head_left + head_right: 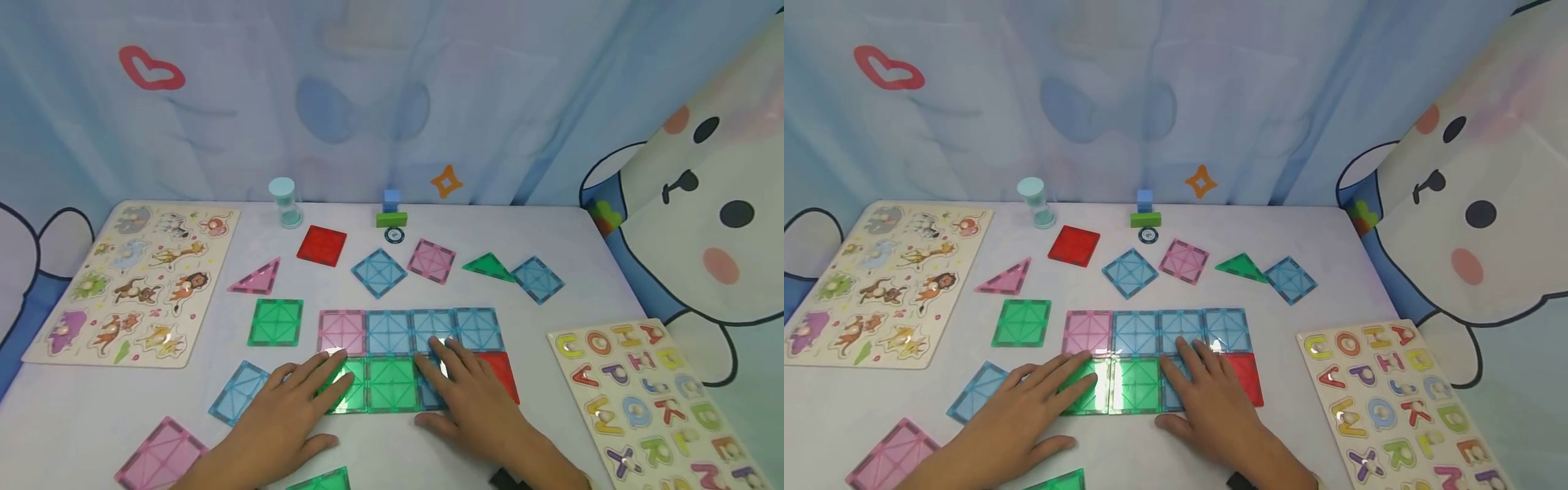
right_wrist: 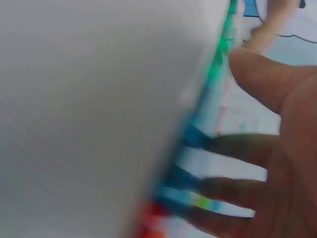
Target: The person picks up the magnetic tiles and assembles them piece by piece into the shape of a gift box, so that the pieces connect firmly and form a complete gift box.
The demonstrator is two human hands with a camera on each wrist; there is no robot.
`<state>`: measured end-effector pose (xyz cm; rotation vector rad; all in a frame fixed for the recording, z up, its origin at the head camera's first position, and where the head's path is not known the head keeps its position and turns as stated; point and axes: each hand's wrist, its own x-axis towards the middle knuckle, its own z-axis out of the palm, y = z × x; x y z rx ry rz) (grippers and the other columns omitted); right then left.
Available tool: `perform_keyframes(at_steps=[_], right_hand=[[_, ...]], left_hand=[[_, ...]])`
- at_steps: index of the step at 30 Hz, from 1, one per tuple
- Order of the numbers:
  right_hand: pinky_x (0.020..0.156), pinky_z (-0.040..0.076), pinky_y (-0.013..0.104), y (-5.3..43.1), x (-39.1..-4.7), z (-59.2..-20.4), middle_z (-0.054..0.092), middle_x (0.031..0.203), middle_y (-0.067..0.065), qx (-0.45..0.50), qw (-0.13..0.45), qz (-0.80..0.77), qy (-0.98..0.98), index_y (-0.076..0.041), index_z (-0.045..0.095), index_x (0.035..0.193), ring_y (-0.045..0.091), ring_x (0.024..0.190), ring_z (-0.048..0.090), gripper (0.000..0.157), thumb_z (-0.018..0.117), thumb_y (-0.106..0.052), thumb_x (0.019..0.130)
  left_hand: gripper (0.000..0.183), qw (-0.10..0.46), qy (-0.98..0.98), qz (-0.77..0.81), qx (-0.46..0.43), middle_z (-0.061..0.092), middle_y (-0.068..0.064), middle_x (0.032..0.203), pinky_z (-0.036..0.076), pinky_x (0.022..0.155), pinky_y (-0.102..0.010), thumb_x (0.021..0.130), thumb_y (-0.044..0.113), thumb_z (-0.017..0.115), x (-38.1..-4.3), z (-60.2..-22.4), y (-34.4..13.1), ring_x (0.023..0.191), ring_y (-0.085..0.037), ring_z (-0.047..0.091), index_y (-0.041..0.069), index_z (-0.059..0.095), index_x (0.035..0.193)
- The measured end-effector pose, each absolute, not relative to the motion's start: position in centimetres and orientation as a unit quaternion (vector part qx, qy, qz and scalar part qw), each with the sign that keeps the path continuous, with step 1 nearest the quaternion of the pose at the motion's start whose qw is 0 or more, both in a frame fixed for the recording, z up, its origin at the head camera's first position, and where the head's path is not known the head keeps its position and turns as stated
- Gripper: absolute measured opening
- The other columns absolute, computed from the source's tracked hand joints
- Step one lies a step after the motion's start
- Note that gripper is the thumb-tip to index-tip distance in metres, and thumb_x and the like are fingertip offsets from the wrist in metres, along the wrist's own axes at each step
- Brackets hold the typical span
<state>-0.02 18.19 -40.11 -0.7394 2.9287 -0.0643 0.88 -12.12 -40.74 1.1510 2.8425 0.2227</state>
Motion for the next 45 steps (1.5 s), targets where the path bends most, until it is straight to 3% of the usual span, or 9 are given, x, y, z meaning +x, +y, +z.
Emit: perform_keyframes(at_steps=[2,5,8,13,24,29,36,45], right_hand=[[0.100,0.036,0.054,18.2,-1.4,-39.0,0.042,0.145,0.005,-0.251,0.065,-0.031,0.965,-0.024,0.047,0.140,0.030,0.130,0.038,0.075,0.057,-0.067,0.080],[0.096,0.040,0.054,18.1,-5.2,-38.2,0.043,0.143,0.007,-0.259,0.037,-0.053,0.964,-0.019,0.051,0.137,0.031,0.126,0.042,0.071,0.062,-0.061,0.081],[0.099,0.038,0.054,18.2,-9.6,-39.0,0.032,0.150,0.013,-0.248,0.009,-0.065,0.967,-0.012,0.041,0.143,0.036,0.133,0.035,0.077,0.062,-0.056,0.083],[0.107,0.029,0.049,19.1,-13.4,-40.8,0.023,0.153,0.019,-0.232,0.059,-0.068,0.969,-0.001,0.029,0.147,0.036,0.140,0.023,0.084,0.058,-0.053,0.087],[0.100,0.039,0.049,20.4,-10.7,-38.4,0.033,0.150,0.009,-0.243,0.129,-0.121,0.954,-0.008,0.044,0.141,0.031,0.136,0.032,0.077,0.059,-0.058,0.084],[0.102,0.037,0.052,19.5,-11.0,-38.5,0.039,0.147,0.008,-0.274,0.087,-0.132,0.949,-0.012,0.049,0.138,0.030,0.135,0.033,0.069,0.061,-0.055,0.085],[0.106,0.026,0.059,16.2,-12.5,-39.9,0.029,0.153,0.006,-0.335,0.049,-0.058,0.939,-0.020,0.037,0.146,0.037,0.142,0.016,0.077,0.053,-0.063,0.085],[0.103,0.034,0.055,15.8,-10.5,-40.6,0.042,0.139,0.010,-0.347,0.026,-0.042,0.937,-0.023,0.044,0.142,0.036,0.136,0.028,0.074,0.052,-0.067,0.084]], left_hand=[[0.081,0.032,0.927,0.067,0.367,0.020,-0.003,0.157,0.034,0.100,-0.048,0.080,0.057,0.064,0.7,-40.7,-12.2,0.141,-0.026,0.024,0.022,0.035,0.147],[0.080,0.033,0.929,0.066,0.363,0.022,-0.003,0.156,0.033,0.100,-0.047,0.080,0.056,0.064,0.6,-40.7,-12.3,0.140,-0.026,0.026,0.022,0.036,0.147],[0.075,0.041,0.930,0.075,0.358,0.024,-0.004,0.155,0.034,0.100,-0.048,0.082,0.055,0.063,0.8,-40.7,-12.3,0.140,-0.026,0.027,0.022,0.038,0.146],[0.074,0.054,0.929,0.079,0.358,0.023,-0.004,0.156,0.033,0.100,-0.049,0.083,0.054,0.062,1.2,-40.8,-12.1,0.141,-0.027,0.025,0.022,0.038,0.146],[0.072,0.054,0.930,0.092,0.353,0.024,-0.003,0.156,0.032,0.101,-0.049,0.085,0.053,0.061,0.8,-40.6,-12.1,0.141,-0.026,0.025,0.023,0.038,0.146],[0.072,0.058,0.928,0.098,0.354,0.024,-0.002,0.156,0.032,0.101,-0.049,0.085,0.053,0.061,0.9,-40.6,-12.0,0.141,-0.026,0.025,0.023,0.038,0.146],[0.072,0.058,0.929,0.087,0.355,0.023,-0.001,0.156,0.031,0.101,-0.050,0.085,0.054,0.060,1.0,-40.8,-11.9,0.141,-0.026,0.025,0.024,0.036,0.146],[0.073,0.045,0.931,0.088,0.352,0.025,-0.001,0.155,0.032,0.099,-0.050,0.084,0.055,0.061,0.9,-41.1,-12.0,0.140,-0.027,0.027,0.024,0.037,0.146]])
